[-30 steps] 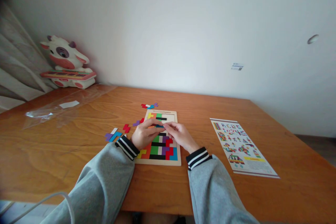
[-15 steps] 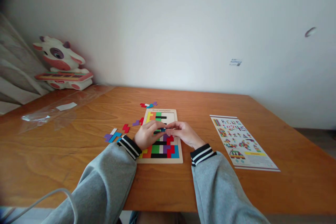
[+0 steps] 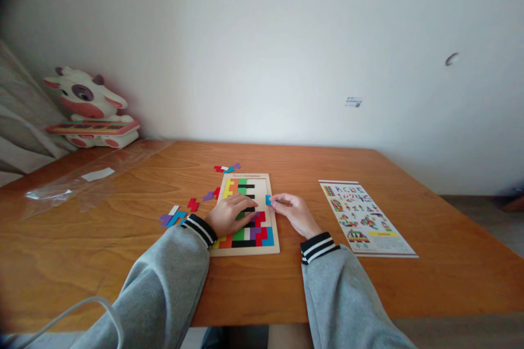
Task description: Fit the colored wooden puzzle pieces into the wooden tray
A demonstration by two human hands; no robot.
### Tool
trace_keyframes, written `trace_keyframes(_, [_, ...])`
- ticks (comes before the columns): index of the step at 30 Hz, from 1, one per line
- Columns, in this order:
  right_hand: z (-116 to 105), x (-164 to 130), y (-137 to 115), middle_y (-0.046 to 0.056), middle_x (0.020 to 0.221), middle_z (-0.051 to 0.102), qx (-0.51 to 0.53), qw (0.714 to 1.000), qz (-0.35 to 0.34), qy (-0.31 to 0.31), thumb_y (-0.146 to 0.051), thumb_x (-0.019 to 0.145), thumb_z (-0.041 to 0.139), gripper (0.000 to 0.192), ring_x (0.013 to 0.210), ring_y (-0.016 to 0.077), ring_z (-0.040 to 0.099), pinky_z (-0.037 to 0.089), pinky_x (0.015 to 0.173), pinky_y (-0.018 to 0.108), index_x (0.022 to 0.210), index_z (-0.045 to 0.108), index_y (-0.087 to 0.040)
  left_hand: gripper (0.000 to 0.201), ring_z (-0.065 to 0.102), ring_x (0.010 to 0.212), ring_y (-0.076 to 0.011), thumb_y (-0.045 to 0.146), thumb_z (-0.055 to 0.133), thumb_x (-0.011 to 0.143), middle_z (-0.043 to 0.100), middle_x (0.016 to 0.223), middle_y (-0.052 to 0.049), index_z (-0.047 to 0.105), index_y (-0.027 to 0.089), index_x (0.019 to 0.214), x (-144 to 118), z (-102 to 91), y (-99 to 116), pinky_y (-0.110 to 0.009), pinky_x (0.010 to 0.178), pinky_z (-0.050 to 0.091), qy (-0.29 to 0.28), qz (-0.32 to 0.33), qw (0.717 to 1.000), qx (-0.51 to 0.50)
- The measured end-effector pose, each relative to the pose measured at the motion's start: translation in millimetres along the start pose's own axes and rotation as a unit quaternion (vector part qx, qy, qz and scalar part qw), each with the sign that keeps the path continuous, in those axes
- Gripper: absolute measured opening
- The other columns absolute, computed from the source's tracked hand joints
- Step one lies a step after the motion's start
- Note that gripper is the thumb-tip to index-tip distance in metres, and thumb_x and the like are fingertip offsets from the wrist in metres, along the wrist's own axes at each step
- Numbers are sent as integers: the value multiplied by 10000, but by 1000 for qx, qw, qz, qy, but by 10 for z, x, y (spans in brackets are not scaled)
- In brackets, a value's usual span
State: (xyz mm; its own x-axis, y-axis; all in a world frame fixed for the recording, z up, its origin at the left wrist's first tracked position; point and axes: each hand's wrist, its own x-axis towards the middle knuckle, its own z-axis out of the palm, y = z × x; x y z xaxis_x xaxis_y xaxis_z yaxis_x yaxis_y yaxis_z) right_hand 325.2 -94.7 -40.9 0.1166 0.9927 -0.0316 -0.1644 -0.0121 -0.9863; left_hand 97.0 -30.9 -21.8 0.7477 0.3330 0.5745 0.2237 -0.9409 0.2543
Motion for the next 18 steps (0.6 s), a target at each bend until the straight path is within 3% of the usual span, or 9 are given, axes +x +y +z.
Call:
trace_keyframes(7, [156, -7, 12, 19, 939, 725, 34, 999, -28, 20, -302, 601, 876, 409, 890, 155, 654, 505, 846, 293, 969, 717, -226, 204, 640, 1038, -203, 240, 515, 938, 711, 1070, -85, 662, 186, 1069, 12, 28, -27, -365, 939, 526, -38, 28, 999, -16])
trace_keyframes(13, [229, 53, 26, 11, 832, 724, 76, 996, -11, 45, -412, 616, 857, 340, 707, 114, 615, 478, 671, 248, 871, 749, -216, 240, 627, 1109, -215, 245, 521, 925, 706, 1133, -90, 672, 198, 1106, 16, 15, -13, -390, 987, 512, -53, 28, 998, -18])
trace_keyframes(18, [215, 40, 39, 16, 850, 726, 22, 999, -27, 7, -394, 661, 836, 316, 715, 121, 612, 475, 666, 253, 906, 753, -212, 436, 639, 1062, -224, 247, 509, 931, 671, 1178, -117, 481, 177, 1361, 3, 38, -31, -403, 947, 534, 11, -69, 997, -19])
